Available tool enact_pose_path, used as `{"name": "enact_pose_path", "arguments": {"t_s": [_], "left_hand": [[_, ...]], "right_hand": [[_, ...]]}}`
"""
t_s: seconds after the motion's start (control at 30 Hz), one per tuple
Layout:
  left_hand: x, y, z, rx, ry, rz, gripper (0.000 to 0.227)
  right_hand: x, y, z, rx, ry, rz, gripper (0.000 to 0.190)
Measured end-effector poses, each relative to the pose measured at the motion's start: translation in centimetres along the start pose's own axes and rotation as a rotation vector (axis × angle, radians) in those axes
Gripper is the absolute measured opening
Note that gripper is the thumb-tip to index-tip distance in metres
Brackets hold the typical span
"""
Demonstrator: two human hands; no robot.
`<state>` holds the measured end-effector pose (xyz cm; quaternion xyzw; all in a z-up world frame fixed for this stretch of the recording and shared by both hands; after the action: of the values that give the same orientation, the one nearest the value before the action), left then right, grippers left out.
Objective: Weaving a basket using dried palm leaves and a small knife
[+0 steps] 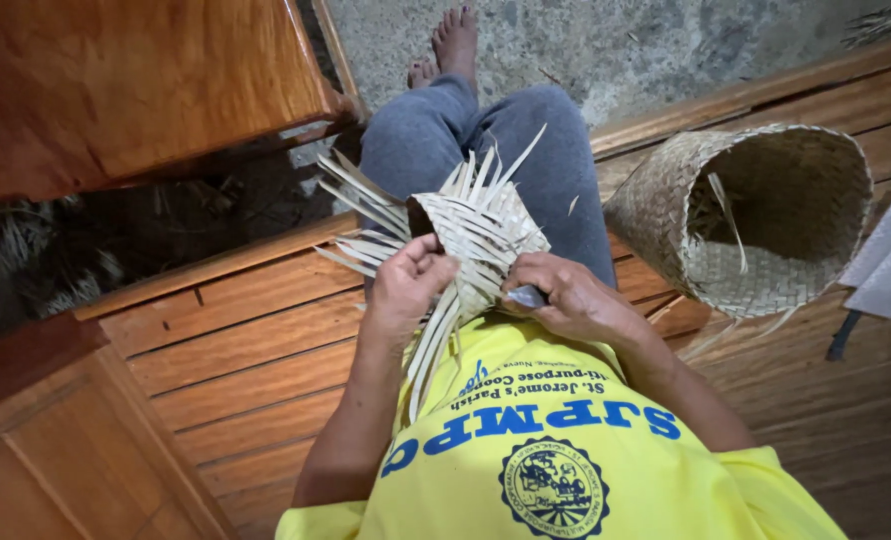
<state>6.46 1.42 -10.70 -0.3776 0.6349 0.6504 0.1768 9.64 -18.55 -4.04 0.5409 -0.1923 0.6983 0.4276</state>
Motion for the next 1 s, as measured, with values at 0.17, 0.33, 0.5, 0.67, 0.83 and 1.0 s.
{"name": "enact_pose_path", "arguments": {"t_s": [0.17,0.33,0.5,0.67,0.83,1.0], "left_hand": [[-1.0,-0.2,-1.4,-0.024,0.085,-0.051,0.055],[-0.6,-0.1,-1.7,-0.128,0.101,-0.074,0.053],[-3.7,2.1,-2.2,-0.069,-0.124,-0.254,0.013],[-1.8,1.8,-1.9,0.127,-0.193,-0.207,0.042],[-3.1,2.3,-3.3,0.076,-0.193,-0.187,0.042],[-3.1,2.3,-2.9,-0.027,0.095,-0.053,0.033]], "right_hand": [[0.5,-0.5,0.8,0.003,0.016,0.090,0.012],[-0.3,0.8,0.1,-0.031,0.029,0.112,0.016],[1.8,1.1,1.5,-0.109,-0.078,0.111,0.014],[4.8,-0.9,2.9,-0.168,-0.216,0.009,0.008],[6.5,-1.7,2.5,-0.177,-0.250,0.020,0.004],[9.6,-0.5,6.3,-0.366,0.019,-0.052,0.081]]}}
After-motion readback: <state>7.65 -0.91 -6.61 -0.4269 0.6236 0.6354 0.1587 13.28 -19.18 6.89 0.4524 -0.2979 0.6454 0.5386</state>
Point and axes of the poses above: each hand's wrist, its own y-axis away from the middle knuckle, its own z-axis out of the back of the hand, x = y × z, the point moved 7 cm from there along -y, towards the middle knuckle, and after that the axes turned 11 degrees about -x, right-handed, at the moved point
